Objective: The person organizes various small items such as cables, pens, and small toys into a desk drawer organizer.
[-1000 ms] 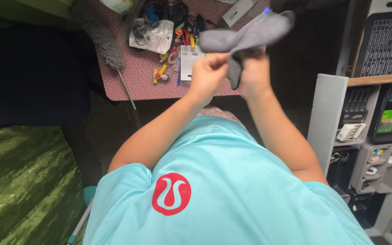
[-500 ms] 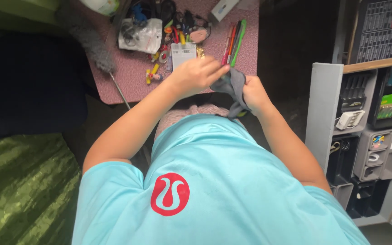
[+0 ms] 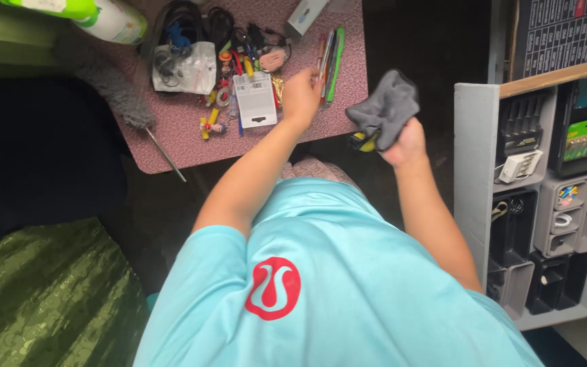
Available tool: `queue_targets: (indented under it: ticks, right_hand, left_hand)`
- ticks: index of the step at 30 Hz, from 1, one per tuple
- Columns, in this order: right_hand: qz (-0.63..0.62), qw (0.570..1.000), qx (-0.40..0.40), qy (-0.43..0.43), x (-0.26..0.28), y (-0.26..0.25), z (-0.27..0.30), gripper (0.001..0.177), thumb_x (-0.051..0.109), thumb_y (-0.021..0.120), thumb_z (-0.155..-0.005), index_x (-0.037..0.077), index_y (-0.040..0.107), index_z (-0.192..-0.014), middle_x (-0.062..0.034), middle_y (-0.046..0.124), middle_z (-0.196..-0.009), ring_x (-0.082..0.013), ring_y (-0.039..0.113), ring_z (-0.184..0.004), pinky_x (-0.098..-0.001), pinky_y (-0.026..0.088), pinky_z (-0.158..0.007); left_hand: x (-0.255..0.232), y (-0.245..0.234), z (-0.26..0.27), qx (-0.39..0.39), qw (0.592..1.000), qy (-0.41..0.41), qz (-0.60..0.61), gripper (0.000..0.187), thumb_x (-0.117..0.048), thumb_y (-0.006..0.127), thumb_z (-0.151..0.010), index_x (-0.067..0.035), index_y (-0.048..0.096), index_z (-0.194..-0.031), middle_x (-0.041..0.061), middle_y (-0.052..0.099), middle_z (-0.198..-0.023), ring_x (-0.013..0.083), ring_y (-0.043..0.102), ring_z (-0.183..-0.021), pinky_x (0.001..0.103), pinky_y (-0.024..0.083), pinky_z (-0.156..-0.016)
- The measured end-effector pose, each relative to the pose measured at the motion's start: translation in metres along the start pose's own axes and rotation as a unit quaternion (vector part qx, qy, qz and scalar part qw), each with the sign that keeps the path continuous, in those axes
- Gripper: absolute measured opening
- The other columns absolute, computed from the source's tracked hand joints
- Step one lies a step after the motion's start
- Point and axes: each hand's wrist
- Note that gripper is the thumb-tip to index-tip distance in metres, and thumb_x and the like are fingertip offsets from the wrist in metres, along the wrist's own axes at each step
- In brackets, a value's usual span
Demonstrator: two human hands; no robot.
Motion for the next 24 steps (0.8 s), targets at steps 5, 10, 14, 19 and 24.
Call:
queue_targets:
  ticks: [5,10,14,19,24]
  right_hand:
    - [-0.040,0.998,0.029,0.028,-0.017,0.011,-0.015,0.044,0.032,0.040,-0.109,0.002,0.058,-0.136,-0.0139,0.062,-0.136,-0.0326,0.061,-0.128,-0.0491,0.047,-0.116]
    - [-0.044,0.996,0.031,0.071,-0.015,0.040,-0.014,0.050,0.041,0.040,-0.106,0.006,0.058,-0.137,-0.0118,0.063,-0.139,-0.0326,0.060,-0.129,-0.0496,0.047,-0.114]
    - [-0.030,0.993,0.082,0.074,-0.010,0.064,0.001,0.051,0.044,0.042,-0.107,0.009,0.058,-0.140,-0.0109,0.062,-0.140,-0.0327,0.059,-0.133,-0.0522,0.047,-0.116]
    - [-0.019,0.988,0.115,0.106,-0.012,0.100,0.016,0.052,0.043,0.043,-0.105,0.007,0.059,-0.139,-0.0124,0.062,-0.140,-0.0339,0.059,-0.133,-0.0523,0.047,-0.116]
    - [-0.016,0.984,0.140,0.111,-0.026,0.101,0.014,0.052,0.042,0.043,-0.105,0.006,0.059,-0.139,-0.0127,0.062,-0.142,-0.0344,0.058,-0.136,-0.0526,0.045,-0.120]
  left_hand:
    - [-0.004,0.005,-0.009,0.008,0.994,0.010,-0.106,0.032,-0.026,0.086,-0.072,-0.002,0.073,-0.089,0.017,0.072,-0.088,0.0350,0.069,-0.085,0.046,0.053,-0.076]
    - [0.017,-0.021,0.003,-0.061,0.996,0.036,-0.053,0.027,-0.027,0.079,-0.085,-0.005,0.072,-0.098,0.014,0.072,-0.090,0.0325,0.070,-0.087,0.045,0.053,-0.079]
    - [0.054,-0.096,0.013,-0.187,0.965,0.058,-0.173,0.016,-0.022,0.075,-0.089,-0.009,0.072,-0.098,0.013,0.070,-0.093,0.0363,0.068,-0.087,0.048,0.053,-0.076]
    - [0.083,-0.143,0.028,-0.118,0.948,0.006,-0.295,0.016,-0.015,0.072,-0.088,-0.008,0.070,-0.102,0.016,0.066,-0.095,0.0409,0.067,-0.085,0.053,0.052,-0.073]
    - [0.099,-0.140,0.024,-0.098,0.948,-0.005,-0.303,0.029,-0.005,0.069,-0.083,-0.003,0.067,-0.112,0.022,0.063,-0.100,0.0437,0.067,-0.086,0.054,0.054,-0.072]
Point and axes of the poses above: each hand's wrist, its own z-axis away from the middle knuckle, its own y-axis out of the palm, x = y × z
